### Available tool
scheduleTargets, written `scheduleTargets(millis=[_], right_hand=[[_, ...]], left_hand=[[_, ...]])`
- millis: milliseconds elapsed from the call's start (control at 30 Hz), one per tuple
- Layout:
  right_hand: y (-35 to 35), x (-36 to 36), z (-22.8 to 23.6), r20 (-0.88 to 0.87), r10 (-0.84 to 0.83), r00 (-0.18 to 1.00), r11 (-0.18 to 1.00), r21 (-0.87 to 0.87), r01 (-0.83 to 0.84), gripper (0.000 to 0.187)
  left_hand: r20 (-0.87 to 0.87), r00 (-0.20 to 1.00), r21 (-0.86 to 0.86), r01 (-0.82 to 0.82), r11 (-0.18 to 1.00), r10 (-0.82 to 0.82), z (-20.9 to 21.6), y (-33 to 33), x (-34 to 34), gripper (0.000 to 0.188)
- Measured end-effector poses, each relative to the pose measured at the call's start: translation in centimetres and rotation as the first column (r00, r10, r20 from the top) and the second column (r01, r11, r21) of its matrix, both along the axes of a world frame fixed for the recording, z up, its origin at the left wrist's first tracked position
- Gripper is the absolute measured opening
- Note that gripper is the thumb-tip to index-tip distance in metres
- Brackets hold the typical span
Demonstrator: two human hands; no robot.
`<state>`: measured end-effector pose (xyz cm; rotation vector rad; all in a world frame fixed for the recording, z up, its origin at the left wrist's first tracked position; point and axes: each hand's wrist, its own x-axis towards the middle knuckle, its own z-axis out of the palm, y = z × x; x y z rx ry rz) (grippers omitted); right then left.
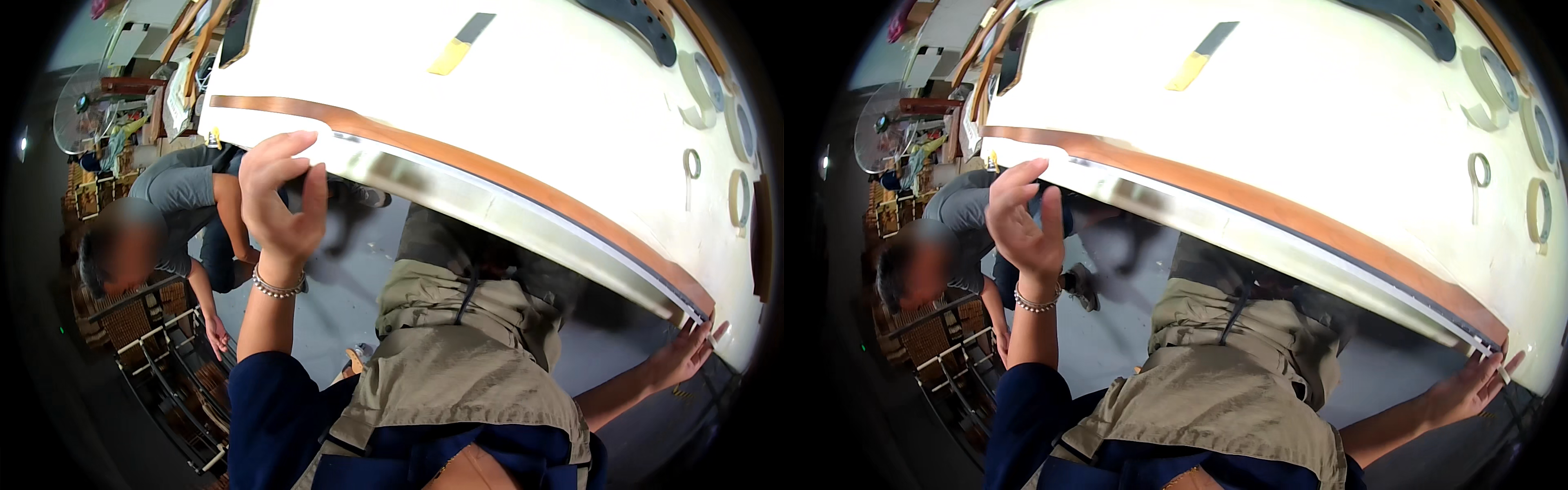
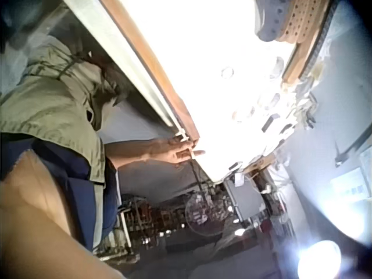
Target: The person applies masking tape to the edges of guitar necks on a workbench. They handle multiple necks, including a black one and a wooden one, peeling tape from a roll and smoothing it along the sides. The person also briefly handles a guitar fretboard and places the taped necks into a wooden rack.
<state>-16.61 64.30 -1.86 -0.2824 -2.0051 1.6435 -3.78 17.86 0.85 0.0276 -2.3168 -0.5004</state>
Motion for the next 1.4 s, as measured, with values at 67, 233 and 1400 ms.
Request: scheduleTargets(millis=[67, 233, 1400], right_hand=[[-0.1, -0.2, -0.2, -0.021, 0.011, 1.000, 1.000, -0.009, -0.011, 0.045], [0.7, -0.2, -0.6, -0.026, 0.026, 0.999, 1.000, -0.011, -0.027, 0.048], [-1.9, -0.5, 0.3, -0.087, -0.041, 0.995, 0.998, -0.056, 0.036, 0.056]], left_hand=[[0.127, 0.983, -0.230, -0.100, 0.968, 0.132, 0.0, 1.0, -0.2, 0.023], [0.162, 0.944, -0.360, -0.215, 0.908, 0.287, -0.7, 1.9, 0.0, 0.024], [0.228, 0.970, -0.411, 0.172, 0.895, -0.082, -1.8, 13.0, -5.3, 0.032]])
